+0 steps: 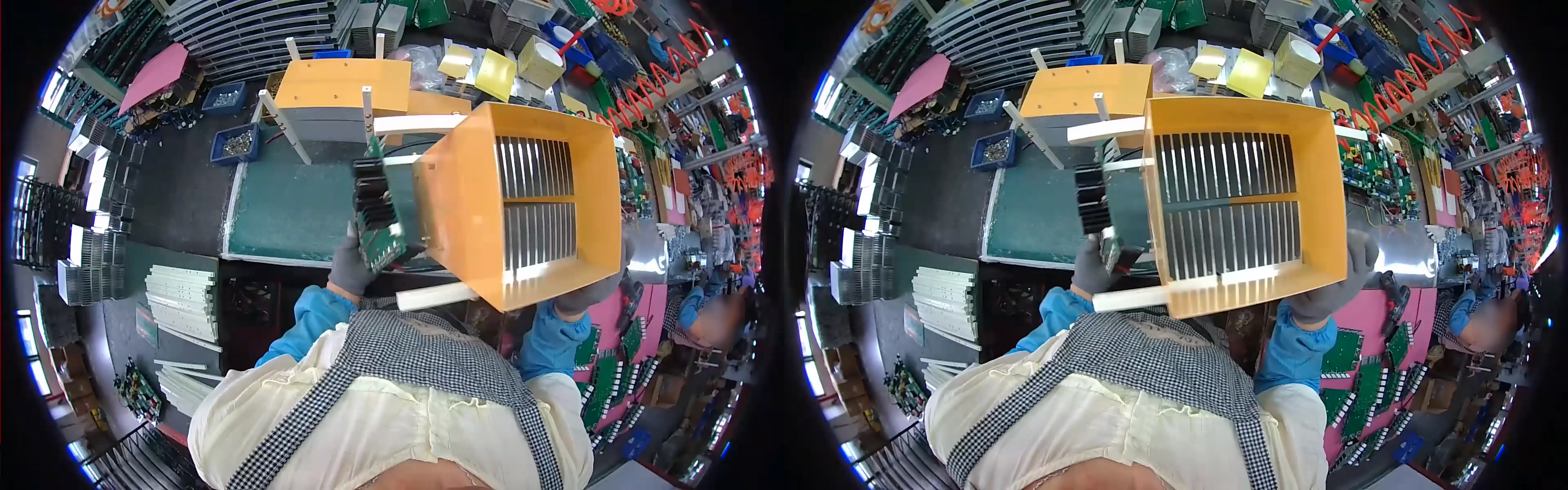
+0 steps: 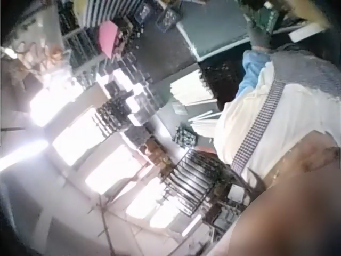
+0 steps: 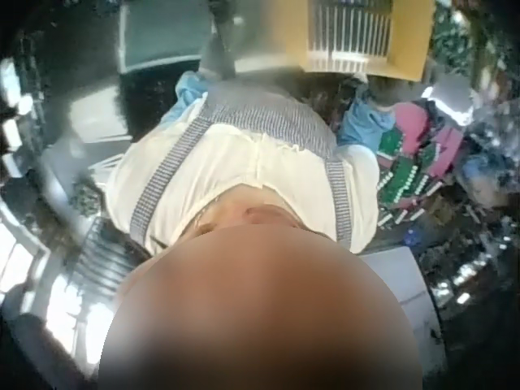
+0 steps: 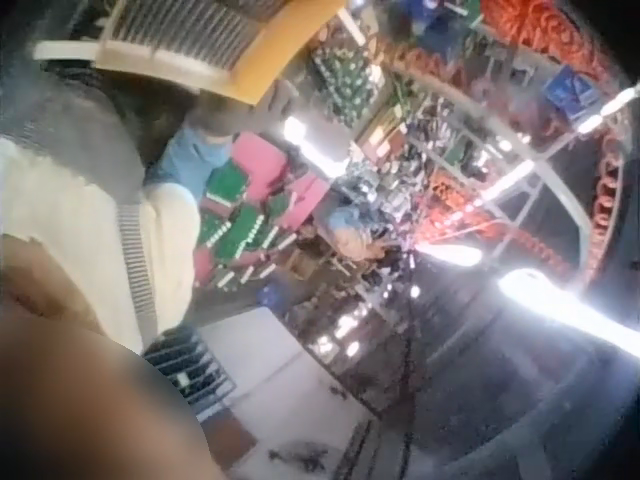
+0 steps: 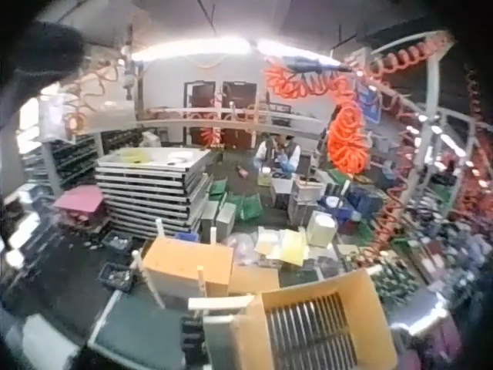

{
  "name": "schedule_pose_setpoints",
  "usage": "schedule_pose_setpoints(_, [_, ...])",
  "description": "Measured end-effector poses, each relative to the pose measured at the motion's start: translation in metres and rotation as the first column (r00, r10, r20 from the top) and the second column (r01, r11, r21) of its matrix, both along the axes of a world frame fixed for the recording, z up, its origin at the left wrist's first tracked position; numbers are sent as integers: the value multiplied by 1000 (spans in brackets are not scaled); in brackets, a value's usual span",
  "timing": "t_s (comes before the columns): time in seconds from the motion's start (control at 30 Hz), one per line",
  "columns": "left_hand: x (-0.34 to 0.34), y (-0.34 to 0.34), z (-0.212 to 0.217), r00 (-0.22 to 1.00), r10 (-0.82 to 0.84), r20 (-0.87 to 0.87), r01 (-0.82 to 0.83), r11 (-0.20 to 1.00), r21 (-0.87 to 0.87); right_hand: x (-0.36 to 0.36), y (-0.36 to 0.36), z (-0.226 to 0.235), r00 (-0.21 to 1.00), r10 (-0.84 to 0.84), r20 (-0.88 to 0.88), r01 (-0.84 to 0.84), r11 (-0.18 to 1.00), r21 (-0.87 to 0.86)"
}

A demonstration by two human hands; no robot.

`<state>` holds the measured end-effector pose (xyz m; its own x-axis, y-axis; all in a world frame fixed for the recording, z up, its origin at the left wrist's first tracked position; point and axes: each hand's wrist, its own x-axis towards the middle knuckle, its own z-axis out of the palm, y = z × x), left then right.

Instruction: The recorder assembles a small electronic enclosure or chassis by attaching panels with an air-powered screwdriver and then inserting a circuit board.

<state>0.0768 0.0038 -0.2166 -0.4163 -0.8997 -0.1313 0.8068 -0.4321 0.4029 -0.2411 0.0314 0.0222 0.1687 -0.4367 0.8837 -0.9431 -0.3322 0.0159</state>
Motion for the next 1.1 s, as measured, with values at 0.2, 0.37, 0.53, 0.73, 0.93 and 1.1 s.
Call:
schedule_pose_setpoints(0.2, [-33,4,10,859,-64,507,216,944,-248,3,-16,6,996,72,-51,-73,997,-17])
schedule_pose_setpoints(0.37, [-32,4,8,980,-50,-195,48,999,-15,4,-20,11,996,78,-36,-79,996,-37])
schedule_pose_setpoints(0.53, [-39,5,-5,747,123,-653,9,981,195,6,-18,-2,998,8,65,-2,995,-97])
schedule_pose_setpoints(0.73, [-4,2,14,777,300,553,-191,950,-247,-2,-10,-3,999,-28,24,30,994,-106])
schedule_pose_setpoints(0.93, [6,-2,26,939,221,264,-227,974,-6,-9,0,-12,999,-27,41,31,995,-94])
schedule_pose_setpoints(1.1, [-26,-21,22,609,-202,-767,-89,944,-319,-14,28,-33,993,-68,93,76,994,-85])
